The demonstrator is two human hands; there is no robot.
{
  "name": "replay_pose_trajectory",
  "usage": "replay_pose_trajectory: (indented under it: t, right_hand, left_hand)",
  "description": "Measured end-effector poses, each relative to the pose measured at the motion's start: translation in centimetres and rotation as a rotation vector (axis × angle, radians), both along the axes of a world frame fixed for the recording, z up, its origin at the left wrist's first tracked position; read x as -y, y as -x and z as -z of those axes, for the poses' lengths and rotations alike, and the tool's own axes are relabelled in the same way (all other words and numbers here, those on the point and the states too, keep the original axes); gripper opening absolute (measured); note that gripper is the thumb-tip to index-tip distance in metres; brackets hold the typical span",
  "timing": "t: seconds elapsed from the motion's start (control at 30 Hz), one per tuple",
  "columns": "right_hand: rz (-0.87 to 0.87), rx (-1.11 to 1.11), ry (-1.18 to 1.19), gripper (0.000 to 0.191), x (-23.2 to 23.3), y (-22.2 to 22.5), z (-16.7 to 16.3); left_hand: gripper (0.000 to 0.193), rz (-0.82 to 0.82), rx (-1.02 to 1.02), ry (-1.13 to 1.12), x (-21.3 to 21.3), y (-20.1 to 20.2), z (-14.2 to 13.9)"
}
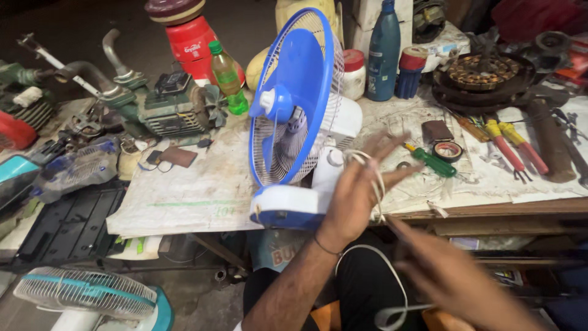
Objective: The person assembles a small table fan by attaching the front grille, inserting the fan blade onto the motor shaft, and securing it with a nut. They then coil the power cord and place the assembled fan on the workbench.
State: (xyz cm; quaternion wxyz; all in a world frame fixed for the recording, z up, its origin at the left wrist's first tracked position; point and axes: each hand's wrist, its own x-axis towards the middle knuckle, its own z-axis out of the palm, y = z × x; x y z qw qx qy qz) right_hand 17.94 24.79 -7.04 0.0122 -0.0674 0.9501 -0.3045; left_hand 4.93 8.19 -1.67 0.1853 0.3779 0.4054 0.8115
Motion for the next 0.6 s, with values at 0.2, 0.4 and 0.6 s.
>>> replay_pose_trajectory:
  t: [0.2, 0.4, 0.6]
  right_hand:
    - [0.029, -0.415, -0.025, 0.051, -7.8, 0.6, -7.2]
    - [0.215, -0.469, 0.285, 0.02, -4.7, 8.8, -3.9]
    - [0.086, 0.193, 0.034, 0.087, 0.6, 2.5, 3.3]
  left_hand:
    - [0.038, 0.272, -0.455, 0.76, 0.6, -0.5, -0.6]
    - [0.046, 0.61, 0.328, -0.172, 1.2, -0.6, -2.1]
    - [0.054, -0.09, 0.244, -0.034, 0.0, -1.3, -2.4]
